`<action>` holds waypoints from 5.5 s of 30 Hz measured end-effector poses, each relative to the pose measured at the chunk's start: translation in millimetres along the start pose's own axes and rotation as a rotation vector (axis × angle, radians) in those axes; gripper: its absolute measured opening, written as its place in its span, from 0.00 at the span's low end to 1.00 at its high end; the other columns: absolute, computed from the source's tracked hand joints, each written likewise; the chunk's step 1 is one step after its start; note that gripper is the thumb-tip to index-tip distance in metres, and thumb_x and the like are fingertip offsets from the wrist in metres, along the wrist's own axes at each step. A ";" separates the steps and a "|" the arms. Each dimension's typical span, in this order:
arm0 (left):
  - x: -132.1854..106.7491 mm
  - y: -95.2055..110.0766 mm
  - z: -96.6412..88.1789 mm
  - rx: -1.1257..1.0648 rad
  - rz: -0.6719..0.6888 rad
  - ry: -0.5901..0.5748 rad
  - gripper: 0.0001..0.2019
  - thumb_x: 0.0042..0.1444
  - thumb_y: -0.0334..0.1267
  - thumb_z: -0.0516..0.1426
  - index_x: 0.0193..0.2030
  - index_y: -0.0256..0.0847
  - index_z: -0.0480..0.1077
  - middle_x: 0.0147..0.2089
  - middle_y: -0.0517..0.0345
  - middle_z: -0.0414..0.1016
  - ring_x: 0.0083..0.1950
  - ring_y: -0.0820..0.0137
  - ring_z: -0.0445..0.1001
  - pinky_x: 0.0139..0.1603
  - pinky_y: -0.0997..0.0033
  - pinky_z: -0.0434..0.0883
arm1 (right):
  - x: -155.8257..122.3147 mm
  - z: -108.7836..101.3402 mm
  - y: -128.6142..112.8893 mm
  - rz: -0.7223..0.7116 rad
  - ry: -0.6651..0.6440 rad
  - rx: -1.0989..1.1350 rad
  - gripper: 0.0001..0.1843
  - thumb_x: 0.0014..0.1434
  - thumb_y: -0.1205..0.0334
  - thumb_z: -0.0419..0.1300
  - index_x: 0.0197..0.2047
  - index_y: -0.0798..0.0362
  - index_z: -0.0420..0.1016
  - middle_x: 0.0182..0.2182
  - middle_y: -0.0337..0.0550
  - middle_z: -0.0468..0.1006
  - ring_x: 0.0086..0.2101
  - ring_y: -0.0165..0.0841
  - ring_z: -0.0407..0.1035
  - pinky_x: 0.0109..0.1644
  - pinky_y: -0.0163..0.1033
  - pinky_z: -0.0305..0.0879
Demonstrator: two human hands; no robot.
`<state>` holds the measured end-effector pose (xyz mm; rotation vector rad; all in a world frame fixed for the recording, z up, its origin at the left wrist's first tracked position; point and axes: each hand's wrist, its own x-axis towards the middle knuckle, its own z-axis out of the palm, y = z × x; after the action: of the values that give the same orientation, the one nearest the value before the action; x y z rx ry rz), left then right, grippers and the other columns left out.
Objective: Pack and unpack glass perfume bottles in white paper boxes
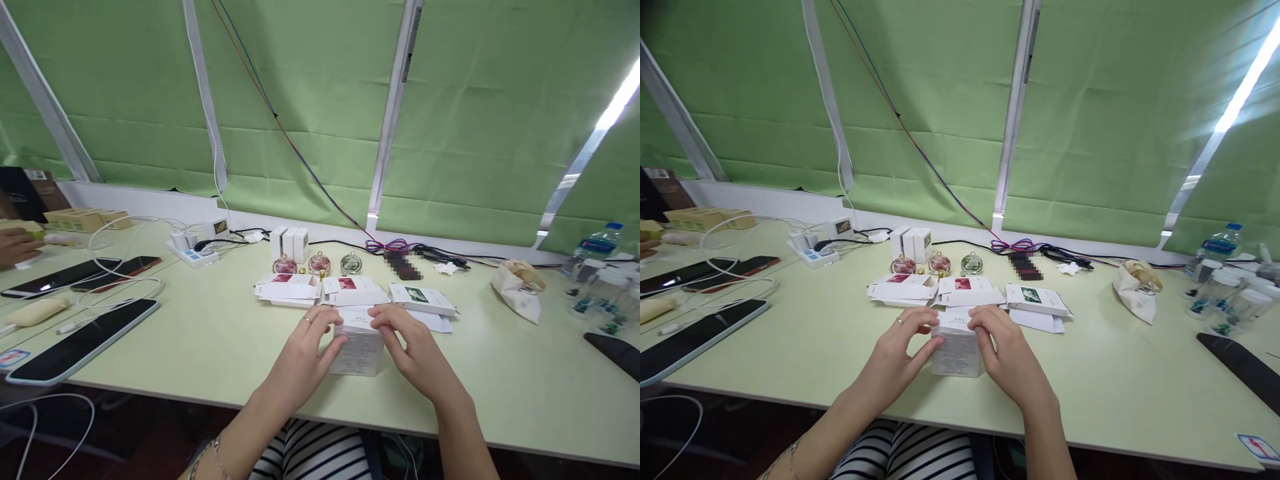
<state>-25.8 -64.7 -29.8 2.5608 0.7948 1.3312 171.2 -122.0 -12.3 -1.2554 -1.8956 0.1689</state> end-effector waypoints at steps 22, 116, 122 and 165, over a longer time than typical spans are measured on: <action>-0.2 -1.8 -1.8 -0.010 -0.156 -0.185 0.13 0.61 0.33 0.46 0.50 0.48 0.61 0.59 0.50 0.54 0.56 0.63 0.64 0.54 0.59 0.67 | -5.8 -7.4 -20.4 0.239 -0.278 0.116 0.08 0.59 0.65 0.52 0.43 0.47 0.66 0.41 0.40 0.65 0.37 0.30 0.67 0.42 0.39 0.68; 48.6 -190.9 -65.9 -0.227 -1.091 -0.178 0.41 0.44 0.52 0.62 0.60 0.30 0.54 0.34 0.46 0.75 0.36 0.56 0.76 0.29 0.66 0.70 | 2.1 41.6 31.3 0.372 -0.273 -0.153 0.11 0.61 0.63 0.44 0.33 0.51 0.65 0.33 0.41 0.71 0.34 0.35 0.65 0.39 0.40 0.60; 53.6 -188.9 -75.4 -0.545 -1.160 -0.081 0.37 0.47 0.32 0.62 0.62 0.30 0.49 0.34 0.52 0.75 0.33 0.68 0.76 0.32 0.74 0.73 | 4.4 41.3 30.8 0.373 -0.261 -0.152 0.11 0.61 0.62 0.44 0.33 0.51 0.65 0.32 0.41 0.72 0.35 0.36 0.65 0.39 0.40 0.60; 40.0 -158.7 -53.1 0.308 -0.364 -0.685 0.23 0.45 0.51 0.58 0.48 0.45 0.68 0.47 0.52 0.70 0.46 0.58 0.70 0.44 0.64 0.66 | 3.7 66.7 8.3 0.364 -0.654 0.171 0.54 0.39 0.48 0.68 0.65 0.43 0.45 0.65 0.42 0.35 0.63 0.42 0.35 0.64 0.45 0.41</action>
<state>-110.7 85.0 -26.7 2.6254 1.2802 0.2037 129.9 -93.8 -57.4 -1.5345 -2.0940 1.0173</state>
